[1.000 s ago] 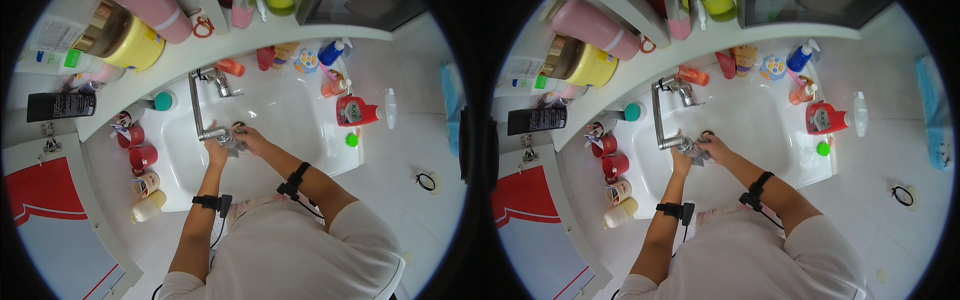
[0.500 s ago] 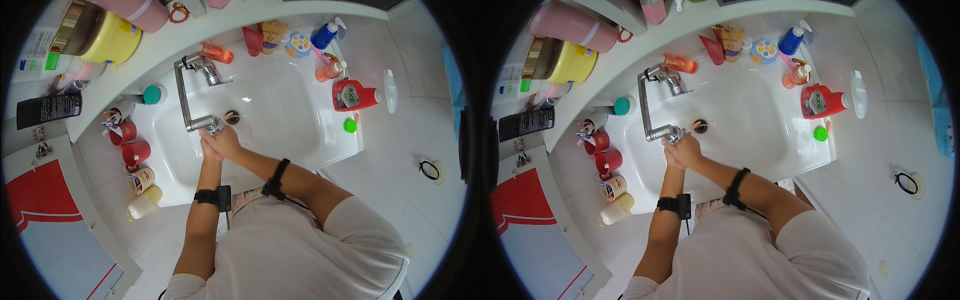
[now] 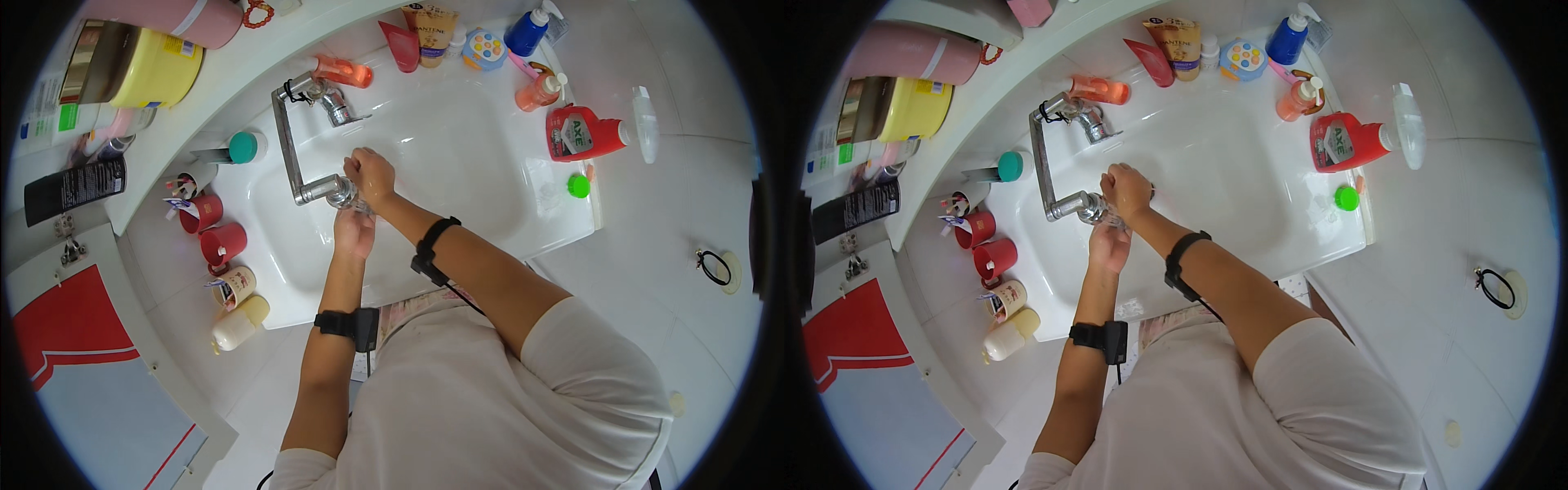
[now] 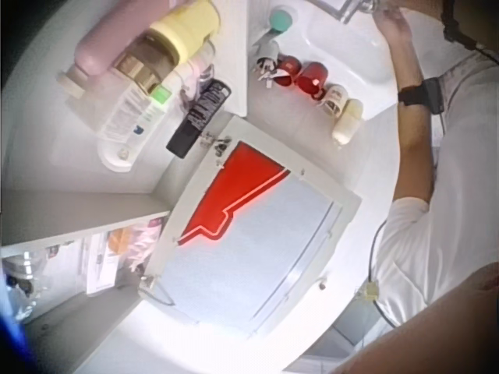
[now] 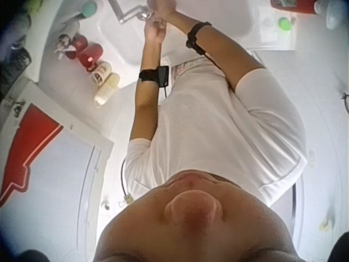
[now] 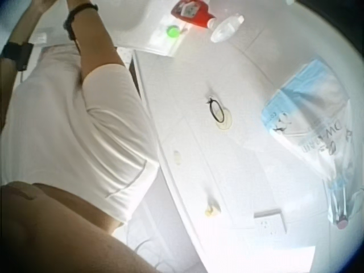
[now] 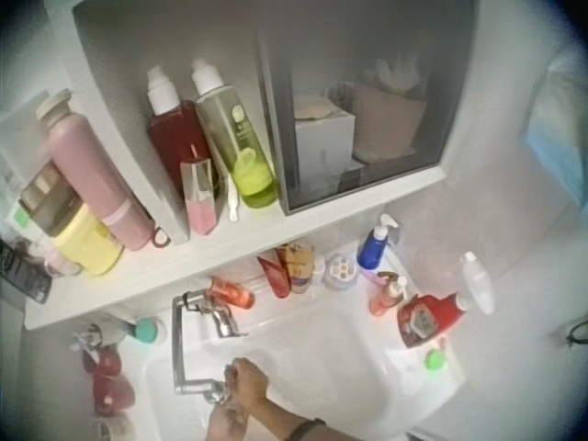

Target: The person washes a rag in a bathroom sink, rubbing it under running water, squeezing it, and hanging a bag from a wall hook.

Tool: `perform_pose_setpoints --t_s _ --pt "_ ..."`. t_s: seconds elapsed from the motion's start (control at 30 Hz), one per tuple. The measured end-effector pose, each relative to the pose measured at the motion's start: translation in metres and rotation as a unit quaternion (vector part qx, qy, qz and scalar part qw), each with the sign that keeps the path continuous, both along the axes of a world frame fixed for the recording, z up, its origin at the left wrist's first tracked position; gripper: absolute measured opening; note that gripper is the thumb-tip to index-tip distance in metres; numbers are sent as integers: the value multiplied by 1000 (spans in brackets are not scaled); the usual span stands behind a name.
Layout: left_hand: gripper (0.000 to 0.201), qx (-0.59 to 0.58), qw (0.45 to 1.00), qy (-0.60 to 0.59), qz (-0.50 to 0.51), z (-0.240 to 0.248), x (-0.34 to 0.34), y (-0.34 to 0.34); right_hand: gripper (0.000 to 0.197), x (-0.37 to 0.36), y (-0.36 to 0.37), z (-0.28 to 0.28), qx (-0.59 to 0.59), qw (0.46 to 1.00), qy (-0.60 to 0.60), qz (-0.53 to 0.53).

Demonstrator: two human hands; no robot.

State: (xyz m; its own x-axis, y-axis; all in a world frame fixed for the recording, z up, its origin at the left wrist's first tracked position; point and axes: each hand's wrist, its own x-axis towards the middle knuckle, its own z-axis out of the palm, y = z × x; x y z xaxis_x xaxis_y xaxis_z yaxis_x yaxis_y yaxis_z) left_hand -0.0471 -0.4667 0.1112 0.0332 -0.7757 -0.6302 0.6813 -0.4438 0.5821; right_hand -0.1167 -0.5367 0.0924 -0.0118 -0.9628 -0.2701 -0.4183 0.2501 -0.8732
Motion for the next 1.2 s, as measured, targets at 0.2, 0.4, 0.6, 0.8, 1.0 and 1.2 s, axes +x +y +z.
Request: perform_pose_setpoints --t_s 0.2,0.4,0.6,0.8,1.0,1.2 --pt "29 14 1000 12 -24 15 16 -12 38 36 50 6 -13 1000 -18 -14" --pt "32 29 997 -28 -63 -2 7 -2 23 4 17 3 -39 998 -6 -52" --pt "34 14 999 49 18 -8 19 -3 27 20 46 9 -74 997 -12 27" --pt "34 47 997 -34 -54 -8 30 6 25 18 37 12 -79 993 -88 -8" --pt "36 3 1000 -4 8 17 -7 -6 21 0 -2 18 37 998 -50 -11" --pt "32 -4 998 45 -32 5 30 -7 27 30 48 33 -84 995 -40 -40"
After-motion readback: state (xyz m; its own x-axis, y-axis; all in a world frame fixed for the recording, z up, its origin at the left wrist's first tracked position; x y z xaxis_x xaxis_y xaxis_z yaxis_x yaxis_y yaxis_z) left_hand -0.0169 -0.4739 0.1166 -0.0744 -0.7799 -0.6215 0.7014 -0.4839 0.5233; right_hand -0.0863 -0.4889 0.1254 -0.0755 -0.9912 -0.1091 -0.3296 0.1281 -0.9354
